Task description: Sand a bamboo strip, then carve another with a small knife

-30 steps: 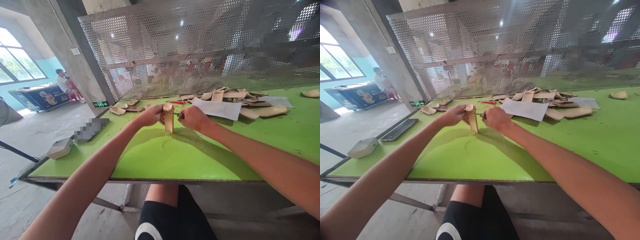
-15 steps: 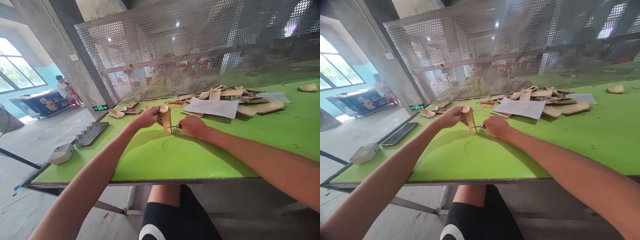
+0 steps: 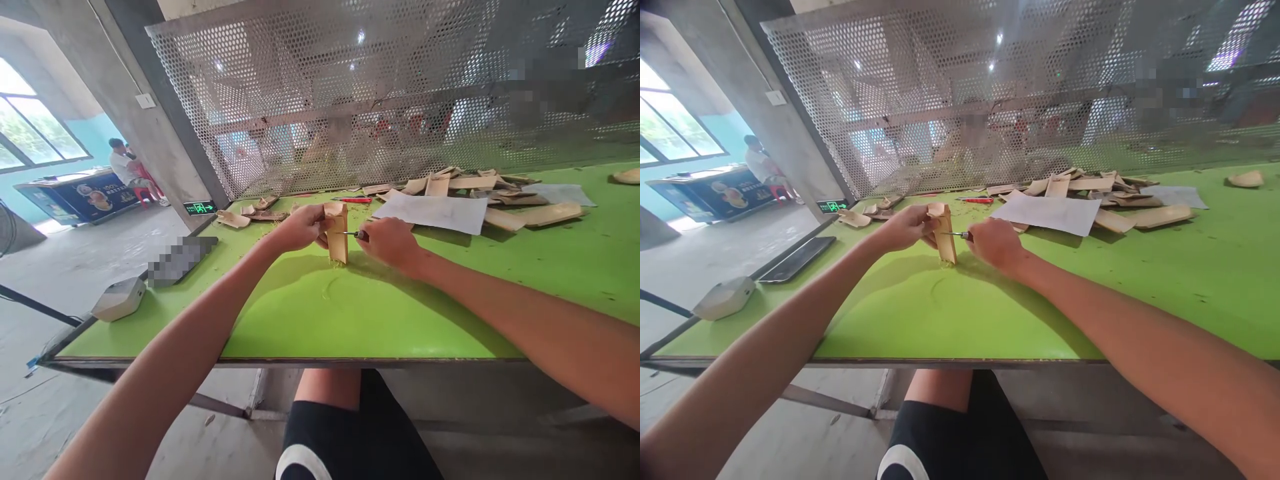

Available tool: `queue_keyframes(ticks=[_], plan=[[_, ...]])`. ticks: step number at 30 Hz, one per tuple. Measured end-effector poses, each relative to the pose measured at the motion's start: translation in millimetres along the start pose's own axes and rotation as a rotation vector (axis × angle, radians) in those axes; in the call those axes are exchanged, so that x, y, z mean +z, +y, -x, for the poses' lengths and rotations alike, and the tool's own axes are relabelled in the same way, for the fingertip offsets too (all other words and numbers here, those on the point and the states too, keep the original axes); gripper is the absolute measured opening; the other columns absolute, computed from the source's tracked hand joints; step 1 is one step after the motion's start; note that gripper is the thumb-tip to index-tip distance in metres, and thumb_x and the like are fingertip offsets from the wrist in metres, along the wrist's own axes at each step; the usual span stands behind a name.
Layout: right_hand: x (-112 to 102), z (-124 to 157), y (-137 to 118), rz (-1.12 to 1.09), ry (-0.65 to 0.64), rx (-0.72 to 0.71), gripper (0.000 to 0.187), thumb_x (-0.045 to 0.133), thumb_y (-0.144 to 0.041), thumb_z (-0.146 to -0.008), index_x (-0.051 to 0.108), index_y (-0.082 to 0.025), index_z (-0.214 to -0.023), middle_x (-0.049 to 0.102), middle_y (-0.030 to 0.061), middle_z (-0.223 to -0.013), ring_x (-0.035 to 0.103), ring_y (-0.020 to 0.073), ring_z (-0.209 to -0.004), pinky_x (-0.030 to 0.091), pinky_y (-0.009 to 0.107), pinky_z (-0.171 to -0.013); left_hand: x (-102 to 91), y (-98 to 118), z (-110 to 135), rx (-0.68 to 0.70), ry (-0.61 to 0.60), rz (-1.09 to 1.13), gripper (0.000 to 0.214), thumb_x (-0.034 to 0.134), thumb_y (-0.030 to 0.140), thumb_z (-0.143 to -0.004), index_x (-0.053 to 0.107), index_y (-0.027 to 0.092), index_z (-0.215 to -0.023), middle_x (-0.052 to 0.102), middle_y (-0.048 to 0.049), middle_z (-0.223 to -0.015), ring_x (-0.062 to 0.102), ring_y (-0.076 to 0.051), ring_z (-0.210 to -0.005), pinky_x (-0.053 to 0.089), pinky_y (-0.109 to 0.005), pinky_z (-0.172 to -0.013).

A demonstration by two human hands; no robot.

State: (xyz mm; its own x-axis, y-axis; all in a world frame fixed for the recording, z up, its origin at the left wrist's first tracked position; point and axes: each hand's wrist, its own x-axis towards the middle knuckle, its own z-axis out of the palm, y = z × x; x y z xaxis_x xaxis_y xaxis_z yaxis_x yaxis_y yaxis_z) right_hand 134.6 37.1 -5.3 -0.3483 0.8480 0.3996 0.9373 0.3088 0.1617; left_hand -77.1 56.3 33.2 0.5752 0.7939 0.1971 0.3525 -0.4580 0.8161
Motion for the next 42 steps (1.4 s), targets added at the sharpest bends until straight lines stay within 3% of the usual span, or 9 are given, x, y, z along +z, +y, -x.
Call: queue_keyframes(ticks=[9, 29, 42], plan=[[8, -3, 2, -0.059, -0.005, -0.043, 0.034, 0.045, -0.032, -0.087, 0.075, -0.015, -0.089, 0.07, 0.0127, -0.074, 0.062, 0.0228, -0.068, 0.028, 0.03, -0.056, -2.1, -4, -5, -0.014, -0.004, -0.002, 0.013, 0.055, 0.018, -0.09, 0.057, 0.013, -0.102, 0.069, -0.0054, -0.077, 0.072, -0.021, -0.071, 0.062, -0.041, -0.07], [11, 3, 2, -0.086, -0.066, -0.073, 0.031, 0.049, -0.03, -0.085, 0.076, -0.016, -0.088, 0.074, 0.0123, -0.078, 0.065, 0.0234, -0.072, 0.035, 0.03, -0.06, -1.9, -3, -5, 0.021, -0.022, 0.044, 0.016, 0.057, 0.013, -0.089, 0.059, 0.013, -0.105, 0.069, -0.0019, -0.076, 0.072, -0.016, -0.066, 0.063, -0.03, -0.064], [7, 2, 3, -0.052, -0.126, -0.107, 0.029, 0.051, -0.031, -0.086, 0.076, -0.016, -0.085, 0.073, 0.0116, -0.076, 0.065, 0.0219, -0.071, 0.034, 0.029, -0.058, -3.8, -4, -8, -0.025, 0.006, 0.036, 0.01, 0.058, 0.013, -0.089, 0.058, 0.011, -0.1, 0.069, -0.0065, -0.08, 0.072, -0.018, -0.067, 0.064, -0.038, -0.069]])
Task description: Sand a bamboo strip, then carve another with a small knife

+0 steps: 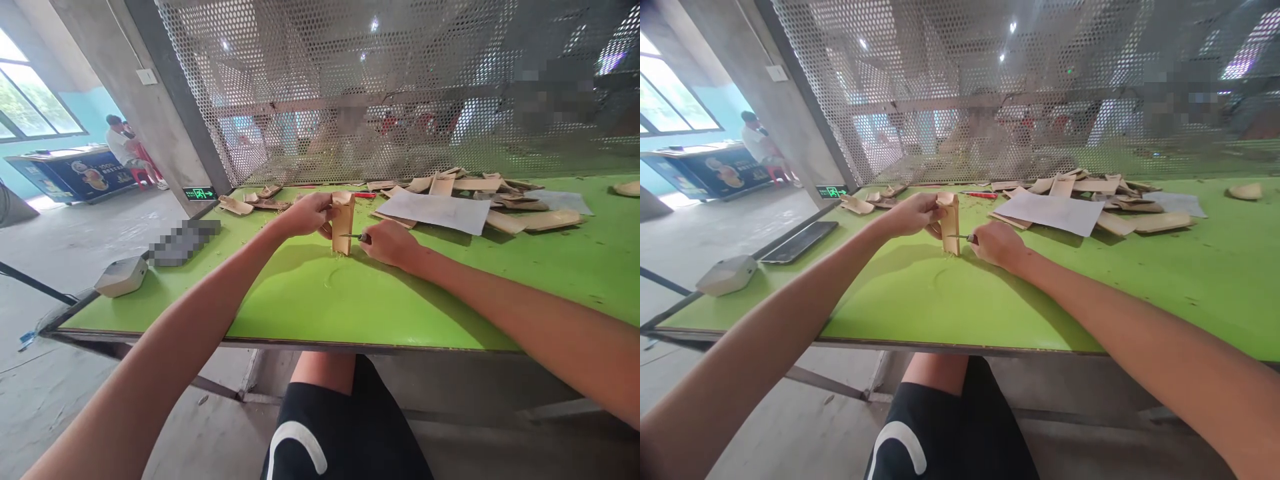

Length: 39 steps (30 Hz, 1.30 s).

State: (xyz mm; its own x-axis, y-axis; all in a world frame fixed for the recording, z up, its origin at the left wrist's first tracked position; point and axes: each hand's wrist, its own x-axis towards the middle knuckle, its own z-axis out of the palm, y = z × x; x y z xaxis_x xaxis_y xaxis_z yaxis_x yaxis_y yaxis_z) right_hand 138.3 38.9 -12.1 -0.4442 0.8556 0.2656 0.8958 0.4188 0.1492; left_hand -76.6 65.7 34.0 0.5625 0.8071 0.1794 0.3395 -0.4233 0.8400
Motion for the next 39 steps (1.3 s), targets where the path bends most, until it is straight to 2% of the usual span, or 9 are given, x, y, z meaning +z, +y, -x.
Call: queue_keyframes(ticks=[4, 11, 17, 20, 24, 30, 39], plan=[[-1, -2, 2, 0.001, -0.022, 0.007, 0.029, 0.051, -0.03, -0.086, 0.076, -0.016, -0.085, 0.074, 0.0117, -0.078, 0.066, 0.0216, -0.07, 0.035, 0.028, -0.057, -0.6, -2, -3, -0.03, 0.009, 0.024, 0.012, 0.057, 0.014, -0.09, 0.059, 0.011, -0.101, 0.069, -0.0068, -0.08, 0.072, -0.02, -0.067, 0.064, -0.042, -0.071], [-3, -4, 2, -0.01, -0.046, -0.015, 0.028, 0.051, -0.028, -0.084, 0.076, -0.014, -0.084, 0.074, 0.0128, -0.078, 0.067, 0.0225, -0.071, 0.035, 0.029, -0.058, -1.8, -4, -5, -0.09, 0.022, 0.079, 0.016, 0.061, 0.016, -0.089, 0.059, 0.013, -0.105, 0.07, -0.0062, -0.082, 0.071, -0.017, -0.066, 0.063, -0.04, -0.075], [-10, -3, -2, 0.046, -0.112, -0.03, 0.031, 0.05, -0.028, -0.085, 0.077, -0.011, -0.084, 0.074, 0.0173, -0.081, 0.068, 0.0249, -0.074, 0.034, 0.029, -0.057, -4.7, -5, 0, -0.066, 0.003, 0.143, 0.022, 0.058, 0.016, -0.09, 0.06, 0.01, -0.112, 0.072, -0.0112, -0.086, 0.074, -0.022, -0.074, 0.063, -0.045, -0.079], [-13, -4, -3, 0.041, -0.134, -0.039, 0.032, 0.049, -0.027, -0.085, 0.077, -0.011, -0.084, 0.074, 0.0175, -0.08, 0.068, 0.0246, -0.074, 0.035, 0.029, -0.058, -5.2, -6, 1, -0.068, 0.007, 0.158, 0.023, 0.057, 0.016, -0.091, 0.059, 0.01, -0.113, 0.073, -0.0112, -0.086, 0.074, -0.021, -0.075, 0.063, -0.043, -0.08], [-16, -9, -2, 0.023, -0.178, -0.05, 0.032, 0.05, -0.028, -0.083, 0.077, -0.012, -0.087, 0.074, 0.0167, -0.082, 0.068, 0.0249, -0.075, 0.036, 0.029, -0.059, -8.2, -13, 1, -0.053, 0.003, 0.23, 0.02, 0.062, 0.02, -0.089, 0.061, 0.009, -0.106, 0.073, -0.011, -0.082, 0.074, -0.023, -0.074, 0.063, -0.044, -0.077], [-17, -16, -2, 0.017, -0.221, -0.11, 0.033, 0.05, -0.031, -0.081, 0.077, -0.014, -0.088, 0.075, 0.0174, -0.088, 0.068, 0.0271, -0.078, 0.036, 0.031, -0.058, -16.6, -24, 0, -0.07, -0.045, 0.296, 0.024, 0.069, 0.029, -0.086, 0.061, 0.009, -0.094, 0.073, -0.0116, -0.081, 0.074, -0.025, -0.078, 0.061, -0.047, -0.083], [-26, -13, -10, 0.118, -0.248, -0.173, 0.03, 0.052, -0.031, -0.08, 0.078, -0.016, -0.087, 0.074, 0.0153, -0.085, 0.067, 0.0262, -0.076, 0.038, 0.03, -0.058, -21.1, -32, 5, -0.086, -0.015, 0.377, 0.016, 0.063, 0.024, -0.089, 0.062, 0.008, -0.091, 0.074, -0.014, -0.084, 0.074, -0.026, -0.08, 0.057, -0.056, -0.09]])
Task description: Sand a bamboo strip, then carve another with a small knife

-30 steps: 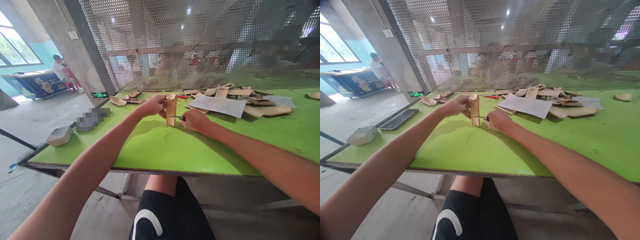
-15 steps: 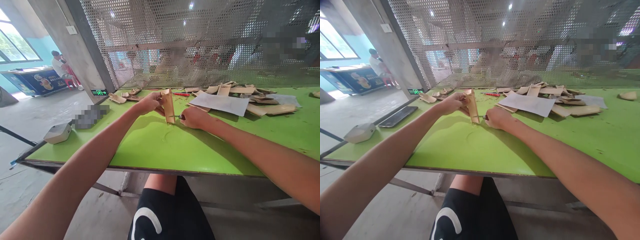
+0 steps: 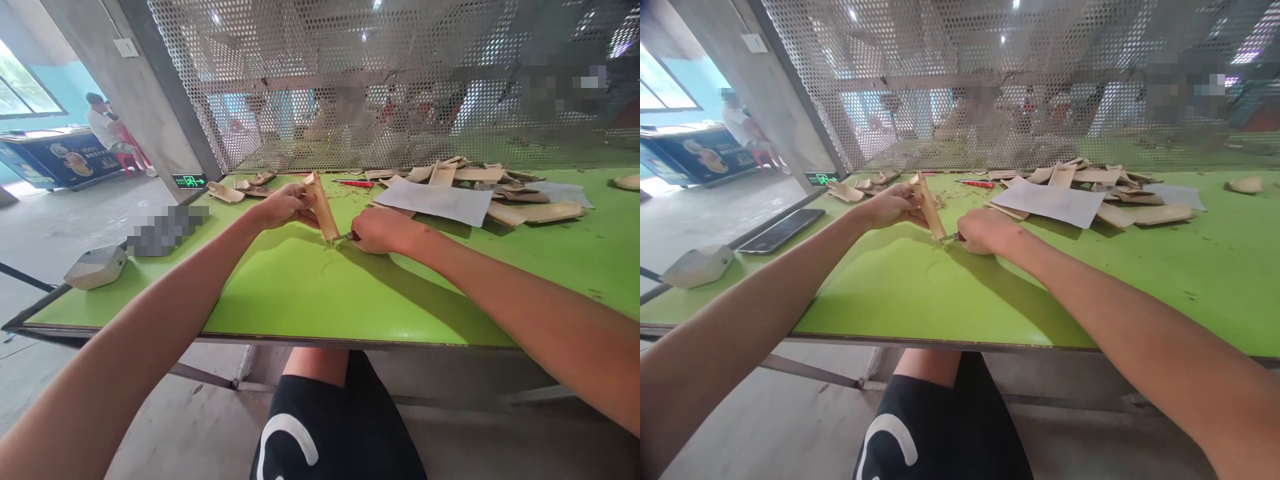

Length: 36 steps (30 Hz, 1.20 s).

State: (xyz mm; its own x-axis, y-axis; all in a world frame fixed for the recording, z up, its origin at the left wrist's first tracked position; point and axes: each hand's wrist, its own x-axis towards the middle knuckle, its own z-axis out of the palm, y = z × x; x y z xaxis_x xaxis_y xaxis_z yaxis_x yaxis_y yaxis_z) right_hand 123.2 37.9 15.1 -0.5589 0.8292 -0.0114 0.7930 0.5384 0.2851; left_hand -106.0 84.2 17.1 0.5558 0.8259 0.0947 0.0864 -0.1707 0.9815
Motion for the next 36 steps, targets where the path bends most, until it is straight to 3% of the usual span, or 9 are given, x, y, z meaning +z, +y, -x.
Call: queue_keyframes(ticks=[7, 13, 22, 36], plan=[[1, 5, 2, -0.002, 0.009, 0.014, 0.03, 0.052, -0.032, -0.081, 0.077, -0.017, -0.089, 0.074, 0.0147, -0.085, 0.067, 0.0273, -0.079, 0.038, 0.031, -0.059, 0.5, 3, 3, 0.01, 0.01, -0.027, 0.018, 0.066, 0.024, -0.087, 0.064, 0.008, -0.095, 0.074, -0.0144, -0.087, 0.074, -0.029, -0.087, 0.056, -0.058, -0.091], [5, 6, 4, -0.039, 0.063, 0.084, 0.031, 0.05, -0.032, -0.084, 0.077, -0.018, -0.09, 0.073, 0.0137, -0.083, 0.066, 0.0252, -0.076, 0.038, 0.03, -0.061, 14.2, 12, 4, 0.015, 0.095, -0.105, 0.016, 0.068, 0.018, -0.082, 0.064, 0.009, -0.095, 0.072, -0.0118, -0.083, 0.074, -0.027, -0.082, 0.059, -0.055, -0.086], [8, 4, 7, -0.019, 0.161, 0.216, 0.034, 0.047, -0.029, -0.088, 0.076, -0.013, -0.091, 0.072, 0.0183, -0.085, 0.067, 0.0262, -0.076, 0.038, 0.03, -0.061, 34.9, 26, 7, -0.025, 0.223, -0.204, 0.014, 0.059, 0.003, -0.078, 0.062, 0.009, -0.089, 0.071, -0.0097, -0.082, 0.073, -0.023, -0.076, 0.06, -0.049, -0.085], [12, 3, 10, -0.078, 0.11, 0.114, 0.036, 0.045, -0.028, -0.086, 0.076, -0.01, -0.085, 0.072, 0.018, -0.075, 0.067, 0.0254, -0.07, 0.036, 0.03, -0.057, 33.5, 20, 1, -0.024, 0.23, -0.177, 0.015, 0.057, 0.009, -0.084, 0.062, 0.01, -0.098, 0.07, -0.0106, -0.082, 0.073, -0.024, -0.074, 0.059, -0.054, -0.084]])
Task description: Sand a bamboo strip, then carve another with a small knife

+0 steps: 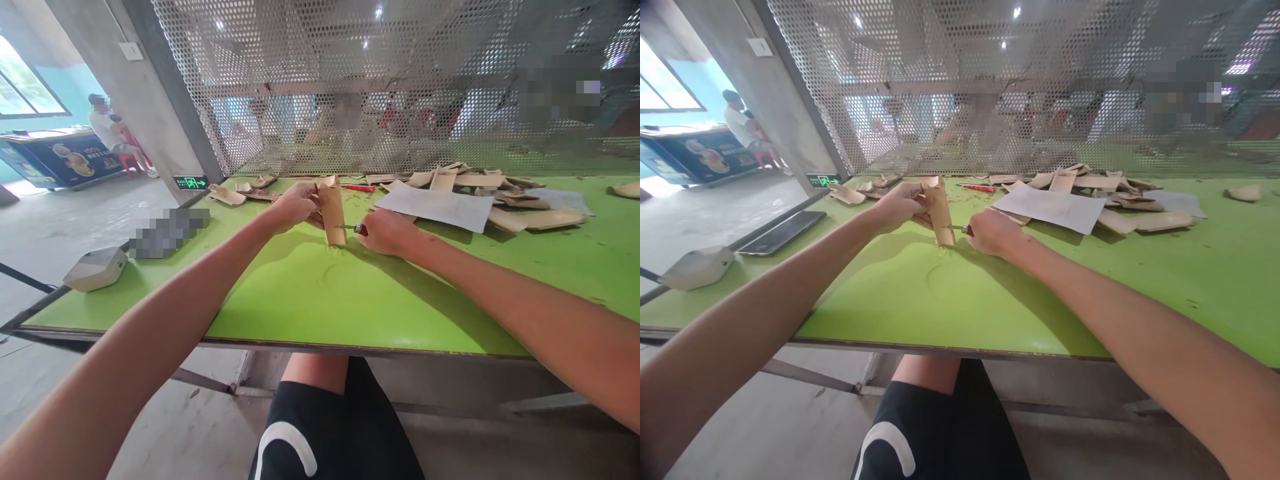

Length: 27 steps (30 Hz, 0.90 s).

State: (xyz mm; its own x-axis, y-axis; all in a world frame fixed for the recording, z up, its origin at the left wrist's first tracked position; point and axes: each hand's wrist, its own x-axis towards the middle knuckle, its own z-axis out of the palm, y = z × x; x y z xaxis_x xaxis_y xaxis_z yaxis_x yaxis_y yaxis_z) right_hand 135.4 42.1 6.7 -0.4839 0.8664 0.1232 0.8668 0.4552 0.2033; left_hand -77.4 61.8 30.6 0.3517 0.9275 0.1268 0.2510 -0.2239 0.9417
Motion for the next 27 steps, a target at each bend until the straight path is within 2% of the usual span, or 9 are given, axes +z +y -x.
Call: queue_keyframes(ticks=[4, 7, 12, 20, 27], plan=[[-1, 3, 0, 0.03, -0.031, 0.006, 0.036, 0.047, -0.028, -0.085, 0.077, -0.01, -0.088, 0.073, 0.0213, -0.084, 0.068, 0.0279, -0.074, 0.041, 0.031, -0.06, -3.9, -4, -1, 0.019, -0.016, 0.025, 0.018, 0.06, 0.009, -0.081, 0.063, 0.01, -0.098, 0.07, -0.0099, -0.081, 0.073, -0.024, -0.073, 0.059, -0.054, -0.084], [-3, 1, 0, 0.005, -0.06, 0.004, 0.033, 0.049, -0.029, -0.085, 0.077, -0.012, -0.086, 0.073, 0.0192, -0.083, 0.068, 0.0274, -0.074, 0.041, 0.031, -0.059, -5.2, -5, -1, 0.041, -0.023, 0.039, 0.021, 0.063, 0.007, -0.078, 0.063, 0.01, -0.099, 0.07, -0.0084, -0.079, 0.072, -0.023, -0.076, 0.059, -0.052, -0.085], [-9, -4, 2, -0.019, -0.149, -0.041, 0.029, 0.051, -0.03, -0.082, 0.076, -0.014, -0.082, 0.072, 0.0167, -0.08, 0.066, 0.0249, -0.071, 0.038, 0.03, -0.056, -6.0, -8, -3, 0.038, -0.023, 0.072, 0.014, 0.063, 0.006, -0.077, 0.062, 0.009, -0.091, 0.07, -0.0097, -0.083, 0.073, -0.023, -0.076, 0.058, -0.054, -0.087], [-21, -3, -3, 0.069, -0.219, -0.097, 0.027, 0.054, -0.027, -0.079, 0.076, -0.014, -0.086, 0.073, 0.0154, -0.083, 0.066, 0.0233, -0.073, 0.036, 0.029, -0.055, -8.6, -14, -4, 0.048, -0.013, 0.139, 0.011, 0.06, 0.002, -0.076, 0.06, 0.01, -0.084, 0.07, -0.0084, -0.08, 0.072, -0.023, -0.076, 0.059, -0.056, -0.085], [-21, 3, -4, 0.12, -0.183, -0.069, 0.026, 0.055, -0.027, -0.08, 0.076, -0.014, -0.089, 0.073, 0.017, -0.086, 0.067, 0.0257, -0.078, 0.038, 0.029, -0.058, -15.3, -12, 0, -0.01, -0.038, 0.165, 0.013, 0.056, -0.002, -0.075, 0.058, 0.009, -0.079, 0.071, -0.0097, -0.08, 0.072, -0.023, -0.077, 0.059, -0.055, -0.087]])
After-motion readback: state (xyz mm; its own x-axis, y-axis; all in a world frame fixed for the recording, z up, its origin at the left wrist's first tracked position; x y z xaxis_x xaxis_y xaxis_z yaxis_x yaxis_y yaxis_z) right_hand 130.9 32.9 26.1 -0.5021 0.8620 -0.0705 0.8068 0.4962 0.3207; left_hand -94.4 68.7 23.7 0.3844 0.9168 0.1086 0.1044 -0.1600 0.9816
